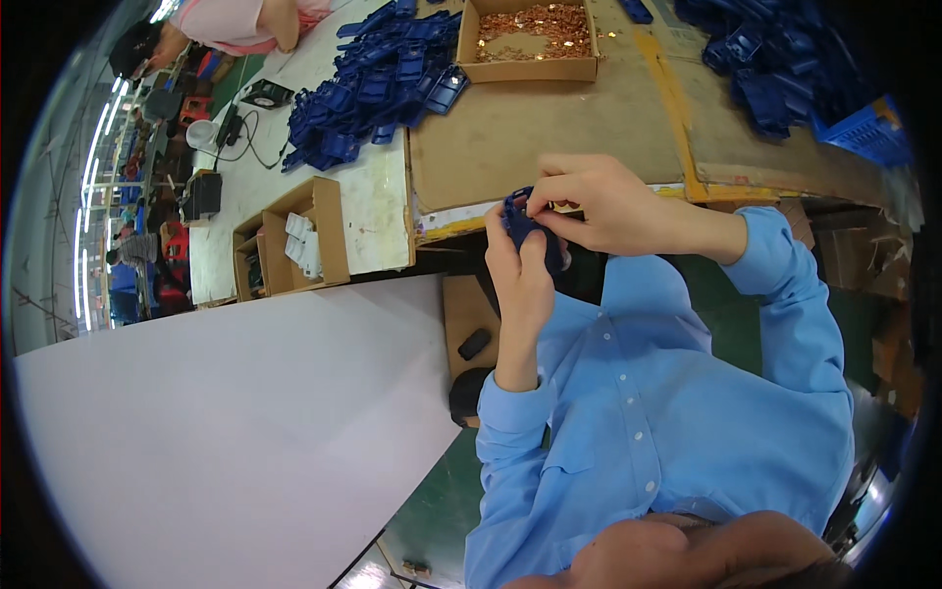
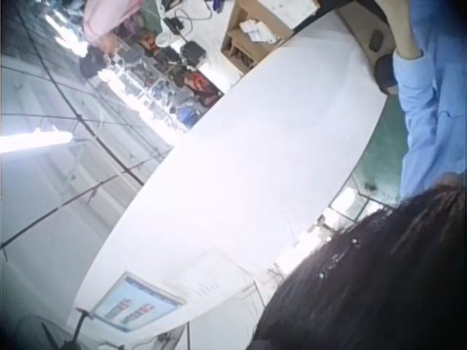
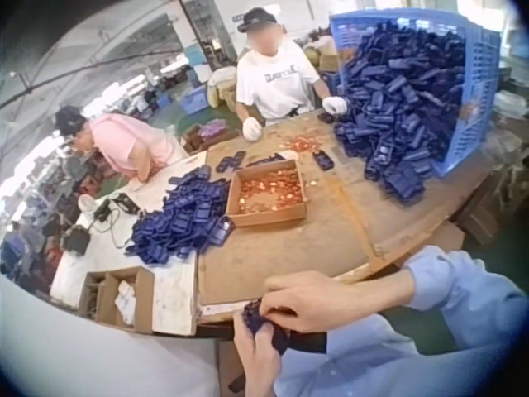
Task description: Assembling small blue plastic housings with metal pins on a factory floor.
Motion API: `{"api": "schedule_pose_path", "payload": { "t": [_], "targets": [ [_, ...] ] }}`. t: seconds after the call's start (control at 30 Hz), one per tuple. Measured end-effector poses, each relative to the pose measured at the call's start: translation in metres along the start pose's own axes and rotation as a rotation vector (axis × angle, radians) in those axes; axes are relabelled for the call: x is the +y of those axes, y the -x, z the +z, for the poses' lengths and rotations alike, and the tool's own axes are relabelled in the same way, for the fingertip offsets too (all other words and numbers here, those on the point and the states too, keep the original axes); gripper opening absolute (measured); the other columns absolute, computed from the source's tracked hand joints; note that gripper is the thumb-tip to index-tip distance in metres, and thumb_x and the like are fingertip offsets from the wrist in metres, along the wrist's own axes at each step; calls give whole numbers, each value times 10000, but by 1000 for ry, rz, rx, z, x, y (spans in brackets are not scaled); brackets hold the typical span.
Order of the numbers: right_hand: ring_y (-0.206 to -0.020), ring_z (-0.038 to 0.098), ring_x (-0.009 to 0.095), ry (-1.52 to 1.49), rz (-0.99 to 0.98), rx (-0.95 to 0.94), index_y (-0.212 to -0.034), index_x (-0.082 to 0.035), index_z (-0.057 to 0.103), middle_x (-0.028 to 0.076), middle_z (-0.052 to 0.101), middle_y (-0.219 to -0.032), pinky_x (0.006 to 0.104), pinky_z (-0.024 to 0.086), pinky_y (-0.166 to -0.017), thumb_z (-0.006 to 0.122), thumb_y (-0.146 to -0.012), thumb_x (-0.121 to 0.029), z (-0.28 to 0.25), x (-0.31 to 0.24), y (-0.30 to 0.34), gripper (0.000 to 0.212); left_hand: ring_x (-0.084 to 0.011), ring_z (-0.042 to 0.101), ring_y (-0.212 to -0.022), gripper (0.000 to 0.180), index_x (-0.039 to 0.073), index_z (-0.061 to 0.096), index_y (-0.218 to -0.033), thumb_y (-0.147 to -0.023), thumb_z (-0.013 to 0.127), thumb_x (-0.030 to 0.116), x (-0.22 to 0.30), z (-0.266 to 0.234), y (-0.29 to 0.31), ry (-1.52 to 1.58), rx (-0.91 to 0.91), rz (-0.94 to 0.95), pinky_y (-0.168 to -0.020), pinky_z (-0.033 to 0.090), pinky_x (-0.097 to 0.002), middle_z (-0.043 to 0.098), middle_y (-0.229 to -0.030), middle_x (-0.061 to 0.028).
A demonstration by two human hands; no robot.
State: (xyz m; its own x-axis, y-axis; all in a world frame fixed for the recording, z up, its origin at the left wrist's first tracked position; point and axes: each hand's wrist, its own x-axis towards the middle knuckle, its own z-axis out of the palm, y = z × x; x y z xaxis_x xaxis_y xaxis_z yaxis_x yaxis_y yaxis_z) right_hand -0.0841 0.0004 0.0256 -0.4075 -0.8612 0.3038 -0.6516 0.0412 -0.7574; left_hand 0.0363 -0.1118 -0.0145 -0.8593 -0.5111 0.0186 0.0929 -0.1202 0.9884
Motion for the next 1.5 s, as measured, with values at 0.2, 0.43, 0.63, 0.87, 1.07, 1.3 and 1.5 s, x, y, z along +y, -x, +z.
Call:
{"api": "schedule_pose_path", "payload": {
  "t": [0.2,0.43,0.63,0.87,1.07,1.3,1.5],
  "targets": [
    [-787,600,305,69,27,9,-876,-53,642,90,594,-861,396,478,-664,668,-793,-103,3,-1,-2,101,-162,620,-724,346,-51,468,-1203,-875,434,52,5,2,4,-183,-29,102,-672,491,-281,640,-863,-123],
    [-727,574,263,-19,139,80,-887,-51,558,89,565,-792,374,470,-635,711,-756,-117,3,-8,-4,212,-121,598,-708,287,-32,488,-1170,-929,423,109,0,2,10,-164,-34,69,-653,485,-251,626,-830,-84],
    [-661,486,153,-104,140,125,-867,-29,533,58,516,-744,292,420,-576,732,-761,-93,4,-1,-7,235,-107,597,-612,262,-25,525,-1120,-1008,395,173,3,3,9,-238,0,82,-575,484,-242,628,-765,-73],
    [-604,485,183,-63,217,-13,-762,-13,506,78,518,-644,314,411,-552,729,-729,-136,-2,3,-11,257,-103,602,-609,252,-24,531,-1114,-1026,394,168,1,0,9,-307,-56,76,-572,486,-240,635,-765,-65],
    [-668,585,286,-11,307,-112,-741,-15,532,120,597,-688,395,443,-582,720,-701,-211,-8,-2,-16,275,-113,607,-598,250,-30,548,-1096,-1021,405,161,-1,2,8,-317,-52,98,-560,485,-246,639,-755,-68],
    [-711,600,316,74,280,-63,-796,-27,551,127,629,-748,417,452,-602,701,-710,-205,-4,8,-11,249,-161,643,-583,227,-35,567,-1101,-986,439,113,-5,2,1,-285,-35,28,-556,492,-277,649,-728,-105],
    [-677,564,279,120,220,-56,-843,-39,544,123,576,-737,383,448,-590,692,-739,-154,-7,8,-6,214,-126,628,-613,227,-41,565,-1108,-964,463,101,-1,5,0,-235,-53,-21,-580,484,-257,650,-740,-87]
  ]
}}
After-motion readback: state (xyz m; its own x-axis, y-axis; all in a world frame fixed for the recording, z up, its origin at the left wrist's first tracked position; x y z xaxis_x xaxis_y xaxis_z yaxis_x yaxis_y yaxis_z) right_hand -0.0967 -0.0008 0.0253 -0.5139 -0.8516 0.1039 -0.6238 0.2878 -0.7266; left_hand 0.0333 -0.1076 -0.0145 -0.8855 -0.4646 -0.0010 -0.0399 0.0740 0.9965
